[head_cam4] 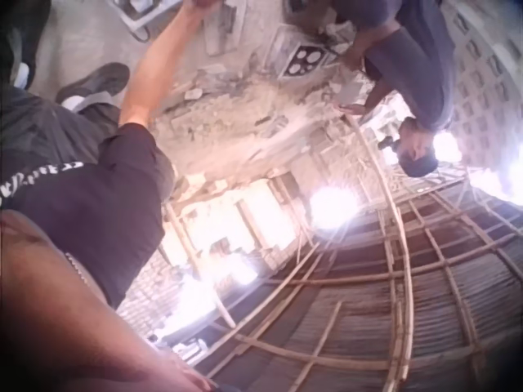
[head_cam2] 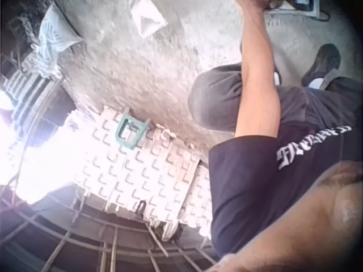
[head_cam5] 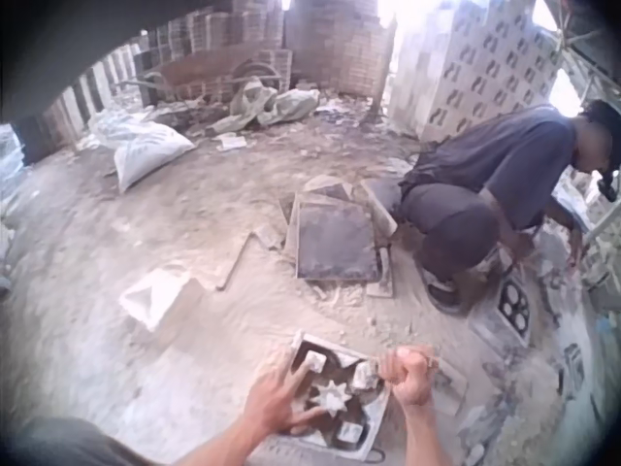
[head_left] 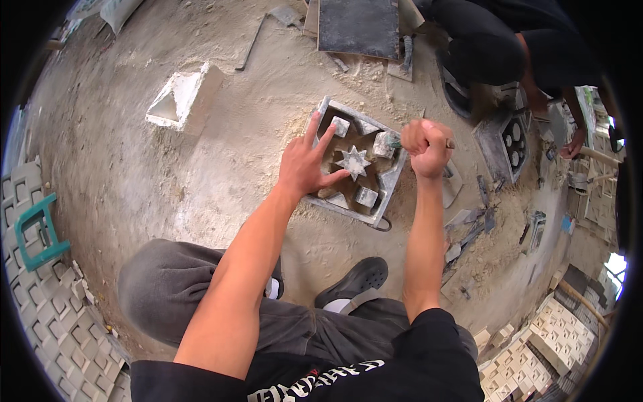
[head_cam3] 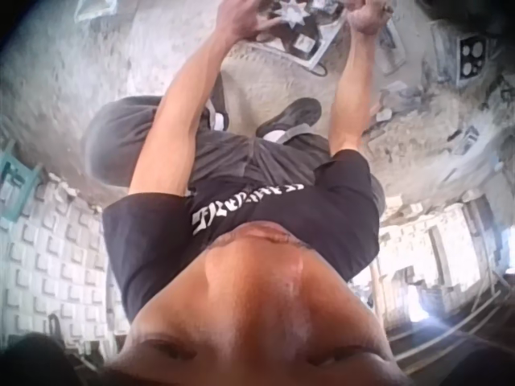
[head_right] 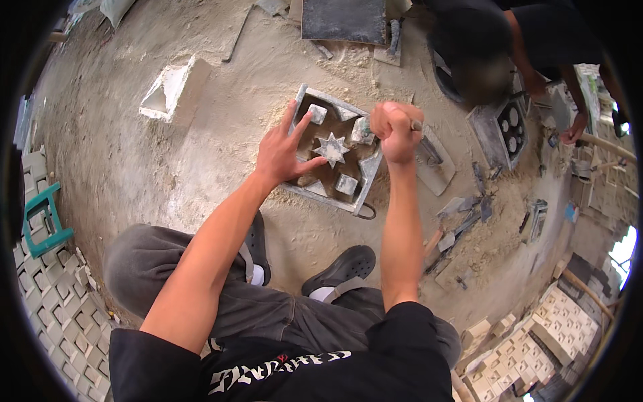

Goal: The person places small decorative stone pieces into a star-shaped mold by hand and then brushes away excess dust or sand using a small green-handled brush.

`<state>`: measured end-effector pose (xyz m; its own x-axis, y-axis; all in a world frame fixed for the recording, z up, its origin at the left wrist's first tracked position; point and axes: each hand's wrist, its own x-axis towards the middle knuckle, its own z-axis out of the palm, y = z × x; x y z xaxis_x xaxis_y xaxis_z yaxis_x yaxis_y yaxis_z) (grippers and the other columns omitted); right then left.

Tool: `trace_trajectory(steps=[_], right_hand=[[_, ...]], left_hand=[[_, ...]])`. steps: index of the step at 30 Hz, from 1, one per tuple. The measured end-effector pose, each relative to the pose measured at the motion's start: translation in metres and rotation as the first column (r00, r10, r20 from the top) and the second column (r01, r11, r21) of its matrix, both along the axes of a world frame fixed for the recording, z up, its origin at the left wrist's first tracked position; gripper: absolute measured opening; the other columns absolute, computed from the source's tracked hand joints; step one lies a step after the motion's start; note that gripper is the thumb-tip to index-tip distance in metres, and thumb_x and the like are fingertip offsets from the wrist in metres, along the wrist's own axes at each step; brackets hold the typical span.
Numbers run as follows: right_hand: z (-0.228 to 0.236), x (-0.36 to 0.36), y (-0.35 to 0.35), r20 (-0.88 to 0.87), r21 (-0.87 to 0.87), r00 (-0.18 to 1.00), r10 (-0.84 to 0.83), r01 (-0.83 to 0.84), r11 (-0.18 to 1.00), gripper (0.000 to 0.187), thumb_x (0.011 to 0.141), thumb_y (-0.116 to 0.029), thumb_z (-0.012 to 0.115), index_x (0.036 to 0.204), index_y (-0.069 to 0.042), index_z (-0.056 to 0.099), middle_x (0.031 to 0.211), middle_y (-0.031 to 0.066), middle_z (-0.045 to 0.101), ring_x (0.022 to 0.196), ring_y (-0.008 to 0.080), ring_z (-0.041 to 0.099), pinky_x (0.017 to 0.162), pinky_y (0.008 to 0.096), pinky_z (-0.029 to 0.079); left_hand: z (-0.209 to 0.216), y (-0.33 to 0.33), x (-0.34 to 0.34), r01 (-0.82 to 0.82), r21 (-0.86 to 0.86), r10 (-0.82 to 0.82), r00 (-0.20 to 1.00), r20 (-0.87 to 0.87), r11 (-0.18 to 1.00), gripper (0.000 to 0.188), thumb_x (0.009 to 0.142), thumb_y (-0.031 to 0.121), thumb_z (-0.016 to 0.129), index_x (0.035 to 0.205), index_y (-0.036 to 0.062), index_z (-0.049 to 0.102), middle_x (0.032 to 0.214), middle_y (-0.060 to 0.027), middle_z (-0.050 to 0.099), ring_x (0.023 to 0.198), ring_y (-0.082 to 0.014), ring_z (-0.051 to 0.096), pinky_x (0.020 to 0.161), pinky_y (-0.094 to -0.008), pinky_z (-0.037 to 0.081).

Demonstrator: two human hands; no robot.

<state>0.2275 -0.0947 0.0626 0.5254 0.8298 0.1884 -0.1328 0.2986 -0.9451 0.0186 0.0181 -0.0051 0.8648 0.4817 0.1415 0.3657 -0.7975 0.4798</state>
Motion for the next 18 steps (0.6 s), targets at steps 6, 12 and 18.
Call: trace_trajectory(steps=[6,12,18], right_hand=[[-0.004,0.005,0.015,-0.051,-0.040,0.998,-0.044,0.042,0.998,0.044,0.093,-0.014,0.042,0.052,-0.007,0.028,0.047,0.0009,0.034,0.041,0.0088,0.028,0.040,0.0282,0.019],[0.036,-0.017,0.008,-0.101,0.018,0.925,-0.366,0.369,0.929,0.042,0.093,-0.018,0.039,0.053,-0.010,0.028,0.047,0.0000,0.028,0.041,0.0097,0.024,0.040,0.0289,0.021],[-0.018,-0.027,0.016,0.026,-0.042,0.936,-0.352,0.353,0.935,0.041,0.093,-0.016,0.040,0.054,-0.007,0.030,0.047,0.0000,0.032,0.041,0.0091,0.027,0.041,0.0277,0.021]], left_hand=[[-0.004,-0.002,0.000,0.009,-0.013,-0.009,1.000,0.007,1.000,0.095,0.068,0.066,0.069,0.144,0.0159,0.040,0.151,-0.0224,0.028,0.092,-0.0364,0.062,0.081,-0.0413,0.050],[0.001,0.001,-0.001,0.016,-0.038,-0.017,0.999,-0.034,0.999,0.097,0.069,0.066,0.070,0.144,0.0147,0.038,0.151,-0.0241,0.027,0.103,-0.0385,0.061,0.082,-0.0417,0.050],[-0.001,0.000,0.001,0.014,-0.031,-0.014,1.000,-0.012,0.999,0.097,0.069,0.066,0.069,0.144,0.0144,0.039,0.151,-0.0239,0.028,0.105,-0.0396,0.060,0.083,-0.0421,0.050]])
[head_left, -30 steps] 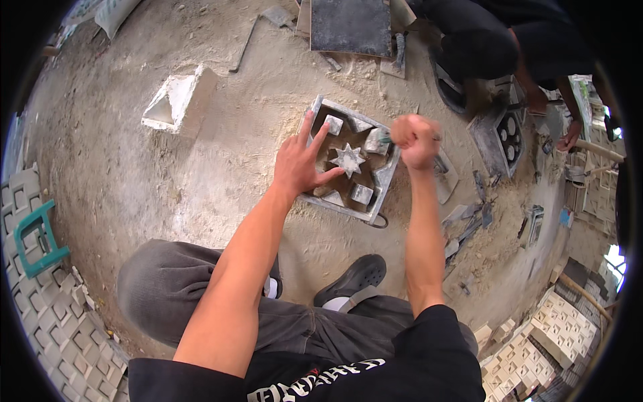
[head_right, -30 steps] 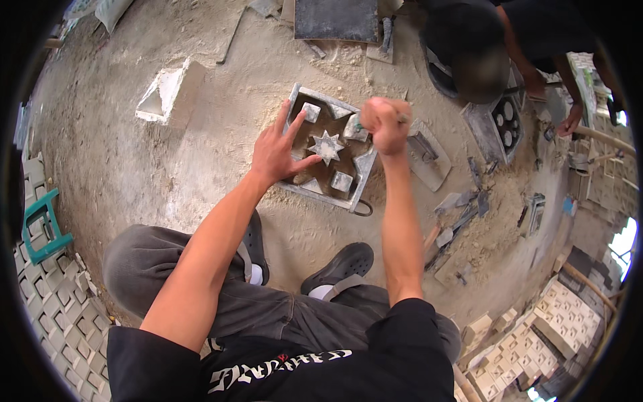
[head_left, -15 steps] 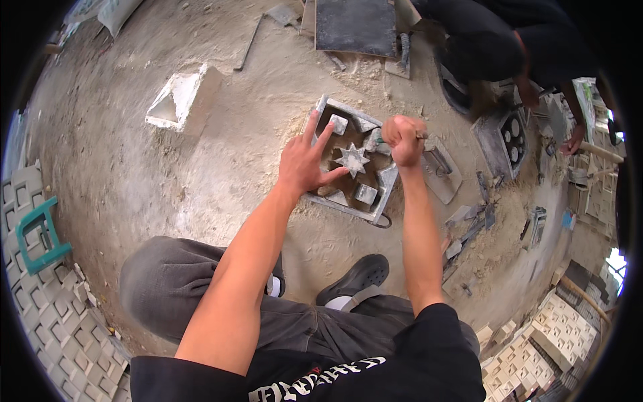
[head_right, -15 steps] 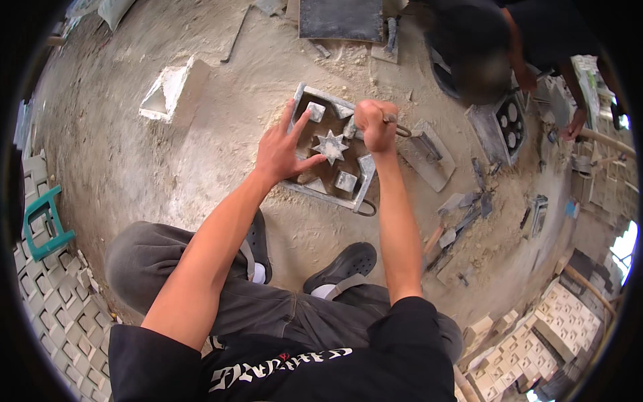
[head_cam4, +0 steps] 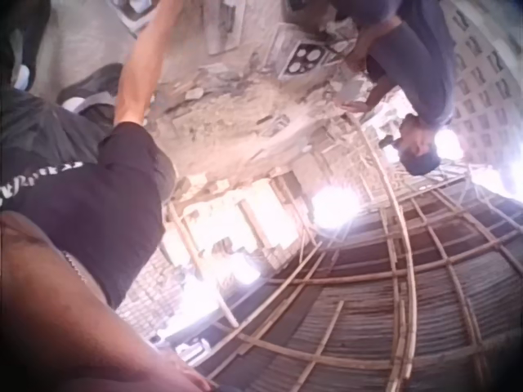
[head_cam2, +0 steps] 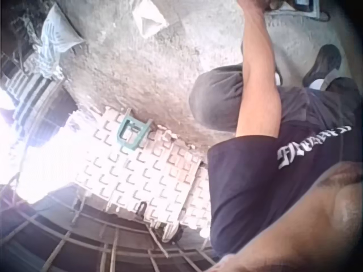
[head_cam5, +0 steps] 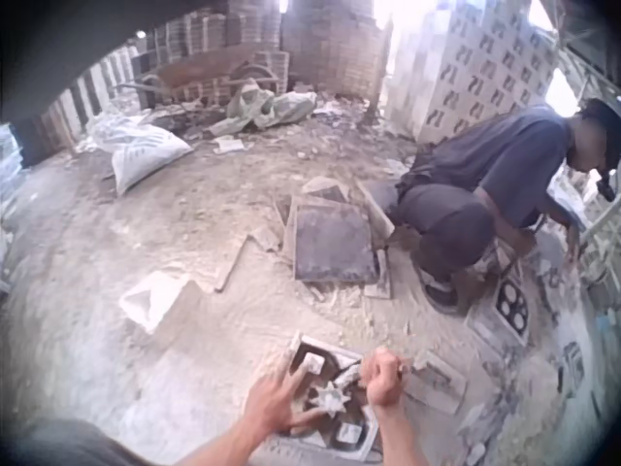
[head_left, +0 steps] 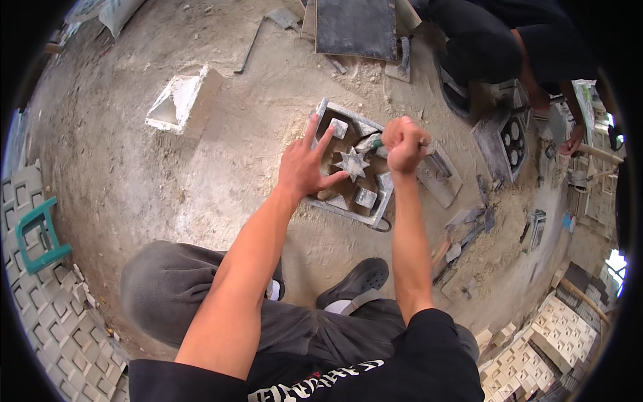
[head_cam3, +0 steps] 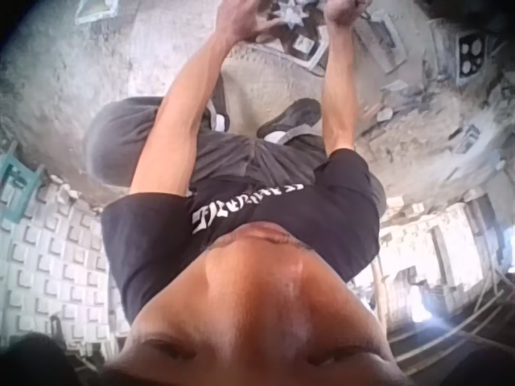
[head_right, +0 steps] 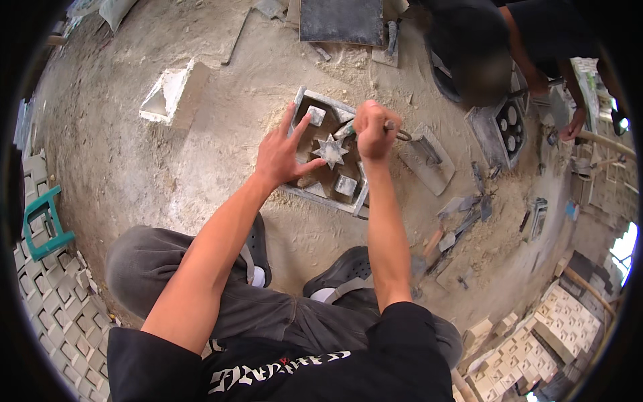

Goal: The person places small decorative stone pieces into a star-shaped mold by hand and then brushes away excess dust or sand using a small green-handled brush.

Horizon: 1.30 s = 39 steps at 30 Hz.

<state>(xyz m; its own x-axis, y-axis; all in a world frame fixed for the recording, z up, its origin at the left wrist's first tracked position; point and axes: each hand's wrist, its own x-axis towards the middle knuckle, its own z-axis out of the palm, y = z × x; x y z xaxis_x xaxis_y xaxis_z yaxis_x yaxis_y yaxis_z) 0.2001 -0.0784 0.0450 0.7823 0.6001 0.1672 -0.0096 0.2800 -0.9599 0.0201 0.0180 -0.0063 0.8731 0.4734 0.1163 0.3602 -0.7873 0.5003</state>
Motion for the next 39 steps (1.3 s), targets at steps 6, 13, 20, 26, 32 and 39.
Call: trace_trajectory(steps=[6,13,20,26,32,39], right_hand=[[0.028,0.000,-0.003,0.092,0.006,0.996,-0.016,0.015,1.000,0.040,0.091,-0.011,0.043,0.054,-0.006,0.030,0.047,0.0007,0.034,0.042,0.0084,0.030,0.041,0.0276,0.023],[0.031,0.000,0.012,0.034,0.014,0.999,0.015,-0.015,1.000,0.041,0.094,-0.015,0.042,0.054,-0.009,0.031,0.050,0.0002,0.033,0.043,0.0079,0.026,0.039,0.0266,0.021],[0.004,0.001,0.016,-0.007,-0.011,0.999,0.048,-0.048,0.999,0.042,0.093,-0.012,0.046,0.054,-0.007,0.033,0.049,-0.0013,0.035,0.044,0.0063,0.032,0.040,0.0259,0.022],[0.007,0.001,0.001,-0.057,0.079,0.998,-0.017,0.021,0.997,0.040,0.093,-0.010,0.044,0.055,-0.007,0.032,0.050,-0.0008,0.035,0.044,0.0057,0.029,0.040,0.0260,0.019],[0.018,-0.006,0.015,-0.129,0.015,0.979,-0.157,0.160,0.987,0.040,0.092,-0.011,0.046,0.055,-0.009,0.034,0.050,-0.0004,0.035,0.045,0.0066,0.029,0.041,0.0263,0.023],[0.057,-0.031,0.023,-0.103,0.020,0.947,-0.305,0.309,0.951,0.039,0.092,-0.013,0.046,0.055,-0.007,0.036,0.052,0.0008,0.037,0.048,0.0097,0.033,0.048,0.0268,0.029]], left_hand=[[0.001,-0.001,0.001,0.009,-0.015,-0.009,1.000,0.000,1.000,0.096,0.068,0.066,0.070,0.143,0.0142,0.040,0.151,-0.0237,0.027,0.107,-0.0401,0.059,0.084,-0.0422,0.050],[-0.006,0.004,-0.008,-0.026,0.020,0.025,0.998,0.049,0.999,0.095,0.066,0.067,0.070,0.142,0.0172,0.042,0.152,-0.0207,0.029,0.088,-0.0348,0.062,0.081,-0.0408,0.049],[-0.005,0.000,-0.005,-0.028,0.005,0.028,0.999,0.047,1.000,0.093,0.066,0.068,0.069,0.141,0.0181,0.044,0.151,-0.0202,0.029,0.088,-0.0348,0.062,0.081,-0.0406,0.049],[-0.002,-0.002,0.000,-0.029,-0.015,0.029,0.999,0.033,0.999,0.093,0.066,0.067,0.069,0.140,0.0179,0.045,0.151,-0.0194,0.029,0.089,-0.0341,0.062,0.081,-0.0406,0.049],[-0.002,0.003,-0.001,-0.041,0.014,0.040,0.996,0.077,0.999,0.092,0.066,0.067,0.070,0.140,0.0174,0.046,0.151,-0.0187,0.029,0.087,-0.0343,0.062,0.081,-0.0408,0.049],[-0.001,0.002,-0.005,-0.042,-0.016,0.042,0.999,0.028,0.999,0.094,0.065,0.066,0.070,0.141,0.0178,0.043,0.152,-0.0177,0.029,0.091,-0.0339,0.061,0.083,-0.0406,0.048]])
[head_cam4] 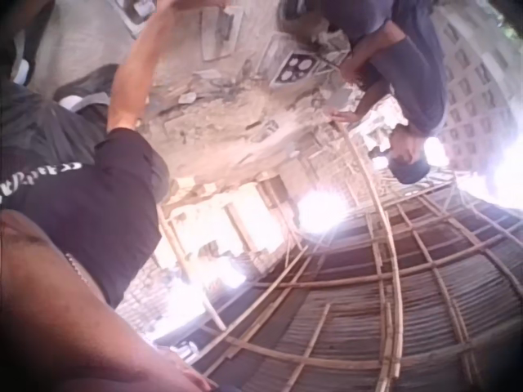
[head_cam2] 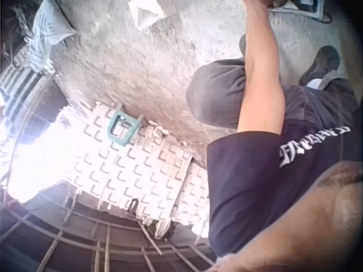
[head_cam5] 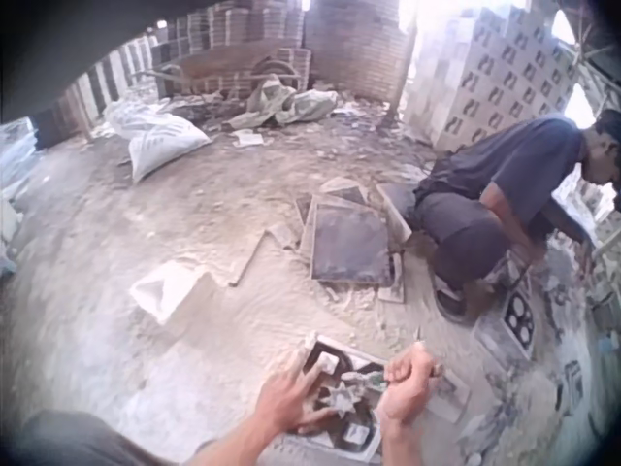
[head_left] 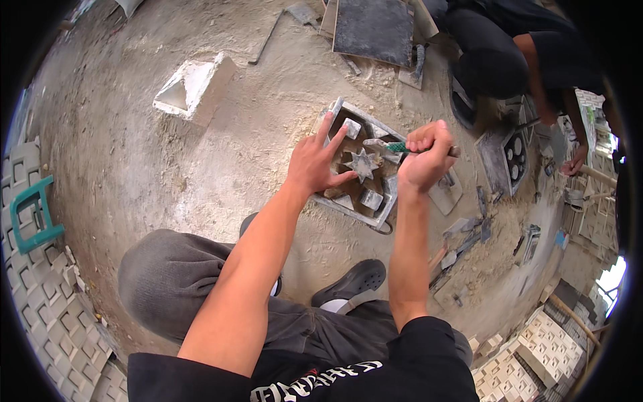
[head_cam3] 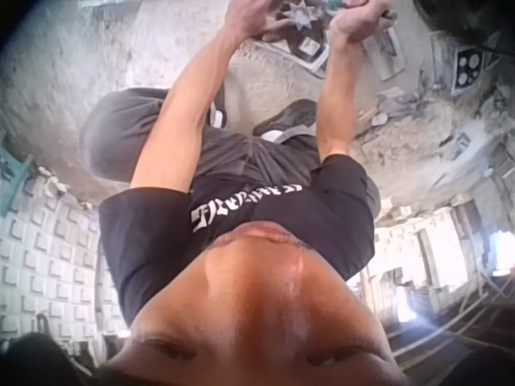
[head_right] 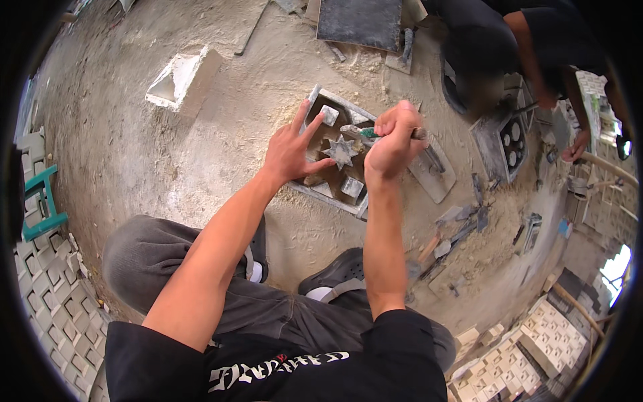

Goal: The person places small decorative stone pieces into a star-shaped mold by hand and then brushes away excess dust or sand using a small green-handled brush.

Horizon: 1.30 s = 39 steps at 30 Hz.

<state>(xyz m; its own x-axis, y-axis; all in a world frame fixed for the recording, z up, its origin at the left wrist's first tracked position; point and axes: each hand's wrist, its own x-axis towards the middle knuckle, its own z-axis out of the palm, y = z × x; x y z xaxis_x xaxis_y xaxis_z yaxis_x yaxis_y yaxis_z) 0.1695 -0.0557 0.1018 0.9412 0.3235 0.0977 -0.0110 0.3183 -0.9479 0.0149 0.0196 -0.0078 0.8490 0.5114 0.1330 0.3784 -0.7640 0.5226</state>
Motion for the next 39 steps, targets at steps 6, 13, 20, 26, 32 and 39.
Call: trace_trajectory(steps=[6,13,20,26,32,39], right_hand=[[-0.050,0.000,-0.003,0.301,-0.223,0.918,0.258,-0.195,0.955,0.042,0.096,-0.018,0.042,0.056,-0.007,0.038,0.054,0.0027,0.043,0.052,0.0118,0.040,0.052,0.0279,0.034],[-0.024,0.044,-0.006,0.041,-0.158,0.730,0.682,-0.669,0.726,0.048,0.098,-0.018,0.041,0.052,-0.007,0.032,0.045,0.0000,0.030,0.040,0.0090,0.025,0.041,0.0277,0.020],[-0.015,0.028,-0.003,0.197,-0.077,0.854,0.481,-0.476,0.876,0.046,0.099,-0.014,0.038,0.054,-0.008,0.030,0.047,-0.0014,0.025,0.041,0.0074,0.021,0.039,0.0290,0.019],[-0.033,0.015,0.008,0.131,-0.050,0.916,0.380,-0.377,0.925,0.044,0.096,-0.013,0.050,0.055,-0.003,0.040,0.050,-0.0028,0.040,0.043,0.0050,0.031,0.041,0.0257,0.021],[-0.016,0.019,0.008,0.344,-0.140,0.871,0.350,-0.321,0.937,0.045,0.097,-0.010,0.047,0.053,-0.004,0.038,0.049,-0.0031,0.041,0.042,0.0050,0.035,0.041,0.0263,0.023],[0.006,0.015,0.015,0.169,0.018,0.903,0.394,-0.403,0.915,0.046,0.097,-0.011,0.047,0.053,-0.004,0.037,0.049,-0.0045,0.039,0.042,0.0053,0.030,0.041,0.0269,0.021]], left_hand=[[0.004,0.000,0.002,0.003,-0.022,-0.003,1.000,-0.024,1.000,0.094,0.066,0.066,0.070,0.142,0.0189,0.042,0.152,-0.0177,0.028,0.095,-0.0335,0.060,0.086,-0.0410,0.048],[0.003,-0.001,0.003,0.012,0.008,-0.012,1.000,0.005,1.000,0.094,0.067,0.064,0.072,0.143,0.0190,0.040,0.152,-0.0190,0.027,0.093,-0.0354,0.062,0.082,-0.0411,0.050],[0.003,0.000,0.002,0.016,-0.016,-0.016,1.000,0.003,1.000,0.094,0.067,0.063,0.072,0.143,0.0187,0.040,0.153,-0.0192,0.026,0.091,-0.0360,0.063,0.081,-0.0420,0.050],[0.000,0.000,-0.004,0.011,-0.005,-0.011,1.000,-0.016,1.000,0.094,0.067,0.062,0.072,0.143,0.0188,0.040,0.153,-0.0193,0.026,0.091,-0.0358,0.063,0.081,-0.0419,0.050],[0.004,-0.002,0.004,0.013,-0.023,-0.014,0.999,-0.029,1.000,0.094,0.066,0.064,0.072,0.143,0.0193,0.040,0.153,-0.0188,0.026,0.091,-0.0349,0.063,0.081,-0.0413,0.050],[0.002,0.000,-0.001,-0.002,-0.011,0.002,0.999,-0.033,1.000,0.096,0.065,0.065,0.072,0.143,0.0197,0.040,0.152,-0.0171,0.027,0.092,-0.0332,0.062,0.082,-0.0408,0.049]])
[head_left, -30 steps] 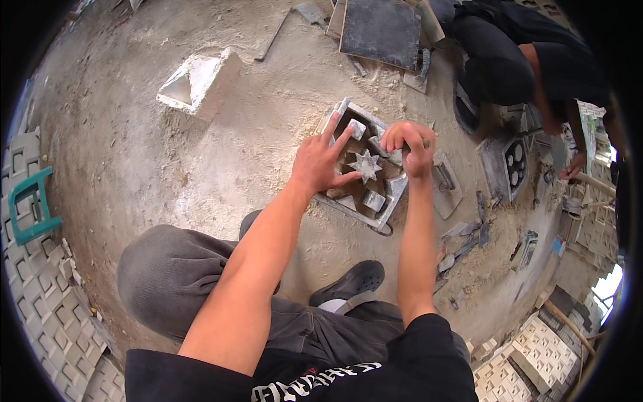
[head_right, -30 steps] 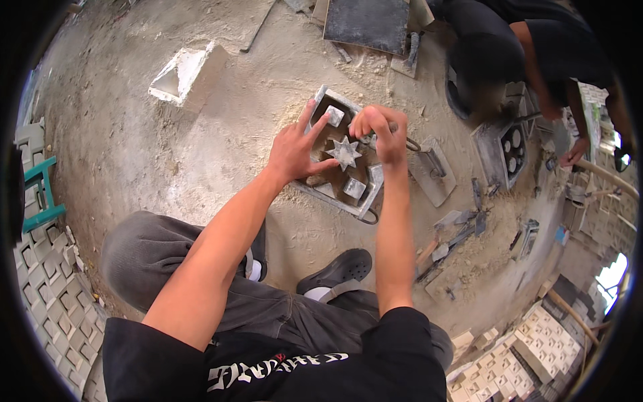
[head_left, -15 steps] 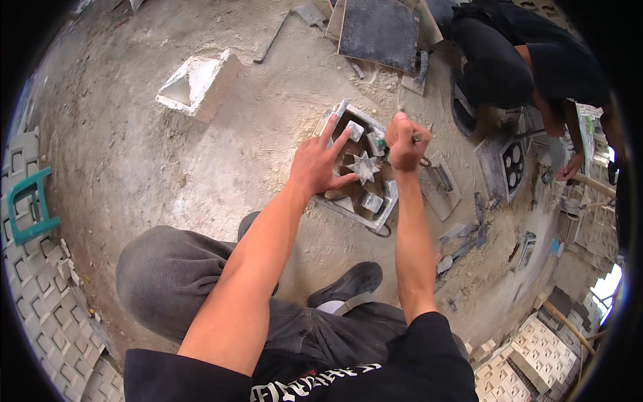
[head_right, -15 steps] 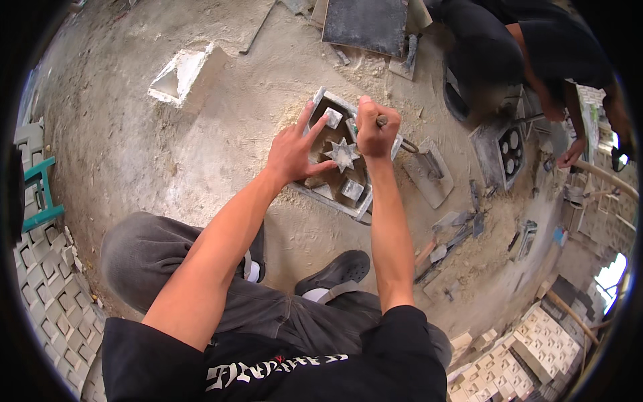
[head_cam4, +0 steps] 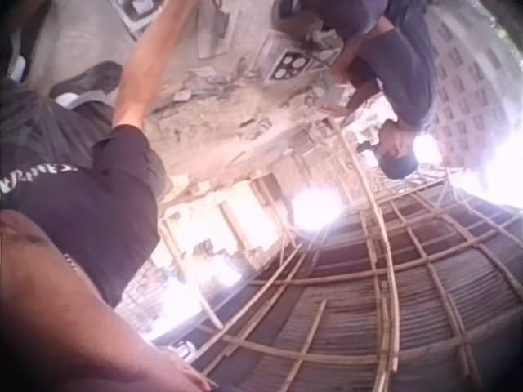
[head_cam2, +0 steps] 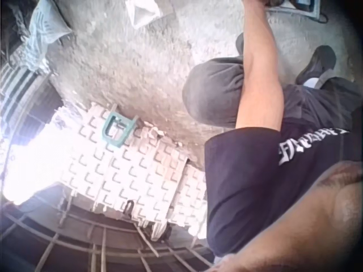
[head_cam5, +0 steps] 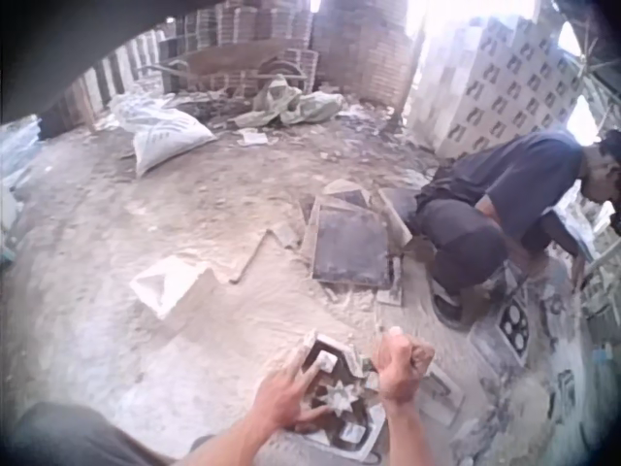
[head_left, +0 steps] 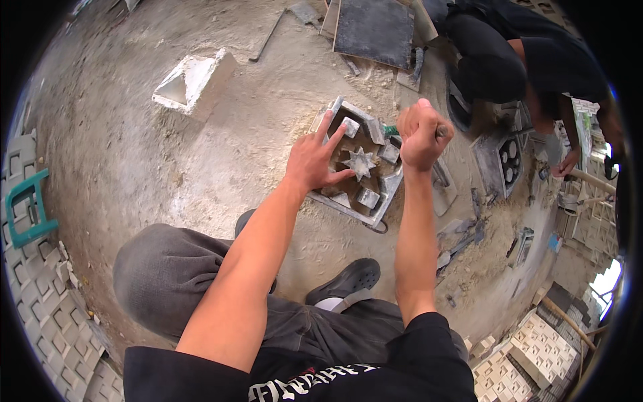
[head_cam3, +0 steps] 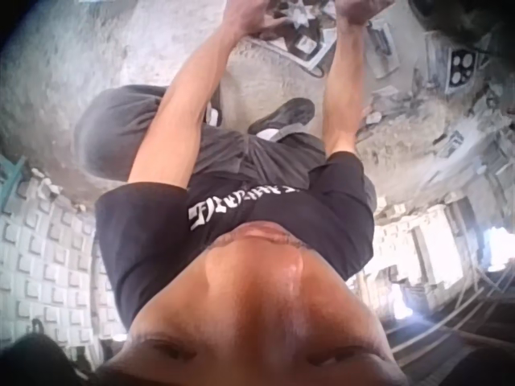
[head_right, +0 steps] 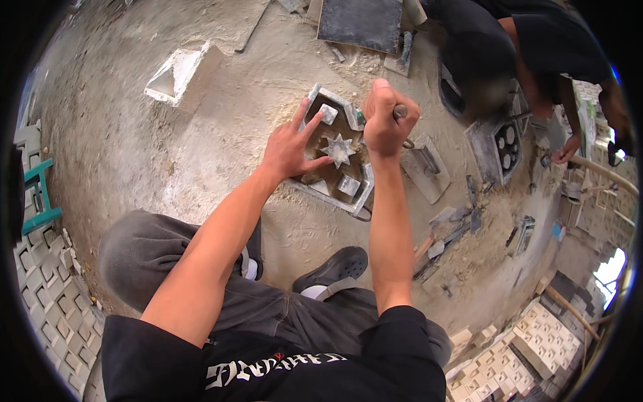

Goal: The person places small decorative stone pieces into a star-shaped mold by hand and then brushes away excess dust or sand using a small green-handled brush.

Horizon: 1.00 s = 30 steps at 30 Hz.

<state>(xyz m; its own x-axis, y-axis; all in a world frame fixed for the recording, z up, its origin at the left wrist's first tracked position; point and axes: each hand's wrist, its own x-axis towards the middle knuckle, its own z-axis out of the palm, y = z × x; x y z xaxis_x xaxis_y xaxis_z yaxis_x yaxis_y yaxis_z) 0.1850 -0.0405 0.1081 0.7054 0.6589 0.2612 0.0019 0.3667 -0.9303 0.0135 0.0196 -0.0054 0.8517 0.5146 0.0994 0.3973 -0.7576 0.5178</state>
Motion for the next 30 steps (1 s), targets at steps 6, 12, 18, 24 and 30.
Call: trace_trajectory(steps=[6,12,18,24,30], right_hand=[[-0.076,0.007,0.002,0.204,-0.161,0.974,-0.096,0.131,0.978,0.045,0.096,-0.014,0.050,0.053,-0.002,0.042,0.047,-0.0020,0.040,0.042,0.0069,0.034,0.042,0.0289,0.026],[-0.033,-0.004,0.002,0.122,-0.117,0.981,-0.153,0.168,0.979,0.045,0.096,-0.015,0.049,0.053,-0.005,0.042,0.048,-0.0041,0.040,0.044,0.0057,0.034,0.043,0.0267,0.025],[-0.070,0.010,0.011,0.243,-0.333,0.965,-0.102,0.182,0.925,0.044,0.094,-0.019,0.053,0.054,-0.006,0.041,0.048,-0.0042,0.042,0.046,0.0061,0.039,0.044,0.0275,0.027],[-0.058,0.005,0.012,0.105,-0.224,0.945,-0.311,0.327,0.918,0.045,0.093,-0.018,0.053,0.052,-0.005,0.043,0.047,-0.0032,0.043,0.042,0.0068,0.039,0.042,0.0282,0.028],[-0.028,-0.003,0.020,-0.023,-0.176,0.955,-0.295,0.287,0.942,0.046,0.094,-0.013,0.050,0.050,-0.010,0.037,0.046,-0.0021,0.039,0.040,0.0075,0.035,0.040,0.0270,0.027]], left_hand=[[0.000,-0.004,0.006,0.003,-0.015,-0.003,1.000,-0.014,1.000,0.096,0.064,0.065,0.072,0.143,0.0198,0.041,0.153,-0.0176,0.027,0.092,-0.0327,0.062,0.082,-0.0406,0.048],[-0.002,0.000,-0.002,-0.006,-0.006,0.006,1.000,0.013,1.000,0.096,0.064,0.065,0.072,0.142,0.0196,0.042,0.152,-0.0176,0.028,0.092,-0.0332,0.062,0.082,-0.0408,0.049],[0.000,-0.001,0.002,-0.005,-0.021,0.005,1.000,-0.030,1.000,0.095,0.065,0.065,0.072,0.142,0.0194,0.042,0.152,-0.0178,0.028,0.092,-0.0325,0.062,0.083,-0.0411,0.049],[0.001,-0.001,0.005,0.017,-0.013,-0.018,1.000,-0.007,1.000,0.093,0.067,0.066,0.071,0.142,0.0184,0.042,0.152,-0.0207,0.027,0.092,-0.0354,0.064,0.081,-0.0423,0.051],[0.000,0.005,-0.001,0.022,0.024,-0.022,1.000,-0.020,0.999,0.094,0.068,0.067,0.069,0.143,0.0179,0.041,0.152,-0.0228,0.026,0.097,-0.0376,0.063,0.083,-0.0427,0.051]])
